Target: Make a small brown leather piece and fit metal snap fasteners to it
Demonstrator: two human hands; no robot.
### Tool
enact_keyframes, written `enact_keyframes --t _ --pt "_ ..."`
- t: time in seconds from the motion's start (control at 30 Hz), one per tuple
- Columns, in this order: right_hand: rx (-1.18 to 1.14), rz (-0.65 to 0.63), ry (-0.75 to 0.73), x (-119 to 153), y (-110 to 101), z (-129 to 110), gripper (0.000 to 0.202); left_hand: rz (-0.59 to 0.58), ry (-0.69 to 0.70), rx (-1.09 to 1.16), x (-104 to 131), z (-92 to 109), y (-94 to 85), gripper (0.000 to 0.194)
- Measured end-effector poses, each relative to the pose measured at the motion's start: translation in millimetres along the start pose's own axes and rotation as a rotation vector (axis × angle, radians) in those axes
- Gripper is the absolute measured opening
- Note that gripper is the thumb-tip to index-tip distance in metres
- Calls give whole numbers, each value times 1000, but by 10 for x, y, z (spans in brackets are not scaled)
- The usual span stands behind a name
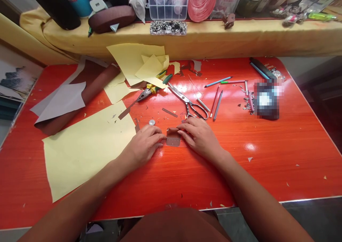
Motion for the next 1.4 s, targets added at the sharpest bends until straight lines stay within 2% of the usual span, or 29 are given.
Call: enact_keyframes --t 0.23,0.5,0.9,1.4 --pt "5 23 -22 3 6 8 14 -25 2 12 -10 -38 -9 18" --pt "16 40 -44 0 10 16 15 26 27 -3 20 -39 27 18" --pt "31 36 -39 -2 18 16 18 -52 -3 81 1 -102 9 19" --pt "23 43 -38 -2 19 9 20 -69 -7 118 -14 -133 -7 19"
Point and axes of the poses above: each hand's wrist, its own x-axis away from the middle knuckle, its own y-axis out of the palm, z = x × y, the point moved 1 cm from there along -x, towards the middle knuckle, and after that the axes turned 3 degrees about x, right-handed, at the moved point
